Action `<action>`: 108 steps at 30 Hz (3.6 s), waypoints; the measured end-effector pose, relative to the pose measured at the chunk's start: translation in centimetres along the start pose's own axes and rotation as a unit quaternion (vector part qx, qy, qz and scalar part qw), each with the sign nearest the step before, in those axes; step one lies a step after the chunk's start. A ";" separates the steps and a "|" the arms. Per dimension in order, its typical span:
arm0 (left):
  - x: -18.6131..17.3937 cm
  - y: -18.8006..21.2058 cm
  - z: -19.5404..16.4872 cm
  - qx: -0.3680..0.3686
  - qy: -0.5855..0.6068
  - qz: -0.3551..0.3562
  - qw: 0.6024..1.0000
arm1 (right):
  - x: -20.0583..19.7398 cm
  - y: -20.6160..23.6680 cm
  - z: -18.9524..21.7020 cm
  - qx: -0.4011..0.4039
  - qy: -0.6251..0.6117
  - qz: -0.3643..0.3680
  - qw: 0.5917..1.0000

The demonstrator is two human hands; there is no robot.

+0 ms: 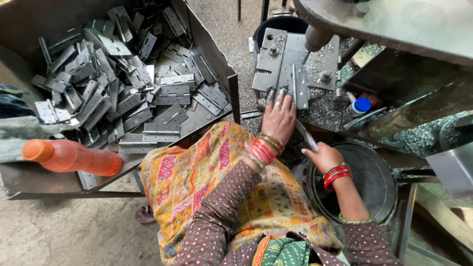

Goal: The person repeatedly picks metal hinge pieces from a bin, places them into a jig on a drill press, and operates the machine to drill holes. They then remove the processed pieces and return them to the bin.

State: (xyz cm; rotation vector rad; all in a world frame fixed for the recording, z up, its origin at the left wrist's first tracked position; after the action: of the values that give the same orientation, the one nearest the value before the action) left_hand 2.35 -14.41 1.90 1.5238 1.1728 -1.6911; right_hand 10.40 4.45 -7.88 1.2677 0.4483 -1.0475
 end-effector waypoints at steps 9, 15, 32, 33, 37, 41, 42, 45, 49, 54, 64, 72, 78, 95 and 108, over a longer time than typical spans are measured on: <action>-6.1 0.8 2.0 0.085 0.231 -0.183 0.952 | 0.5 -0.5 -0.3 -0.009 -0.008 0.000 1.000; -4.9 -4.1 0.5 0.047 0.049 -0.225 0.972 | 0.8 -0.7 -0.6 -0.008 -0.039 0.024 0.999; 0.8 -2.8 2.1 -0.072 0.062 0.159 0.983 | 0.4 -0.4 -0.5 -0.007 -0.028 0.026 0.999; 1.0 -3.3 1.8 -0.073 0.078 0.182 0.977 | 0.2 -0.3 -0.6 -0.004 -0.027 0.025 0.999; 1.8 -5.0 1.7 -0.096 0.072 0.208 0.971 | -0.1 0.0 -0.5 0.015 -0.017 0.022 1.000; 2.2 -6.4 2.6 -0.111 0.093 0.207 0.968 | -0.4 0.4 -0.2 0.027 -0.035 0.032 0.998; 2.2 -6.7 2.8 -0.110 0.092 0.208 0.967 | -0.5 0.3 -0.1 0.025 -0.030 0.029 0.999; 2.2 -7.5 3.4 -0.104 0.095 0.223 0.965 | -0.8 -0.2 -0.3 0.011 -0.017 0.020 1.000; 2.1 -8.1 3.5 -0.091 0.100 0.213 0.968 | 1.6 -1.1 -1.6 0.009 -0.008 -0.005 1.000; 2.4 -7.3 3.2 -0.079 0.100 0.184 0.975 | 7.4 -1.1 -1.9 -0.045 -0.074 -0.121 0.989; 5.2 -8.8 2.8 -0.091 0.003 0.133 0.987 | 2.8 -1.8 -3.2 -0.012 -0.013 -0.008 1.000; 4.5 -8.0 3.2 -0.089 0.056 0.076 0.992 | 8.7 -1.8 -2.8 -0.005 -0.048 -0.082 0.996; 4.7 -9.9 3.1 -0.087 0.052 0.166 0.981 | 2.6 -2.2 -3.4 -0.002 0.007 0.011 1.000; 3.9 -11.1 4.0 -0.082 0.055 0.229 0.968 | 1.6 -1.1 -2.5 0.027 -0.005 0.045 0.999; 2.7 -4.0 7.9 0.011 0.169 -0.065 0.983 | 6.6 -2.3 -3.4 0.027 0.017 -0.026 0.999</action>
State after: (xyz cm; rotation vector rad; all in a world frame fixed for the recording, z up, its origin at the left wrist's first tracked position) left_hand -5.27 -19.19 -0.14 1.8339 1.4584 -1.5695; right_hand 12.58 5.14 -15.32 1.3293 0.4836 -1.0889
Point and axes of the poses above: each hand's wrist, its own y-axis away from the middle knuckle, its own x-axis out of the palm, z = x × y, the point moved 5 cm from there along -y, towards the middle knuckle, and after that the axes turned 14 degrees about z, right-handed, at the moved point
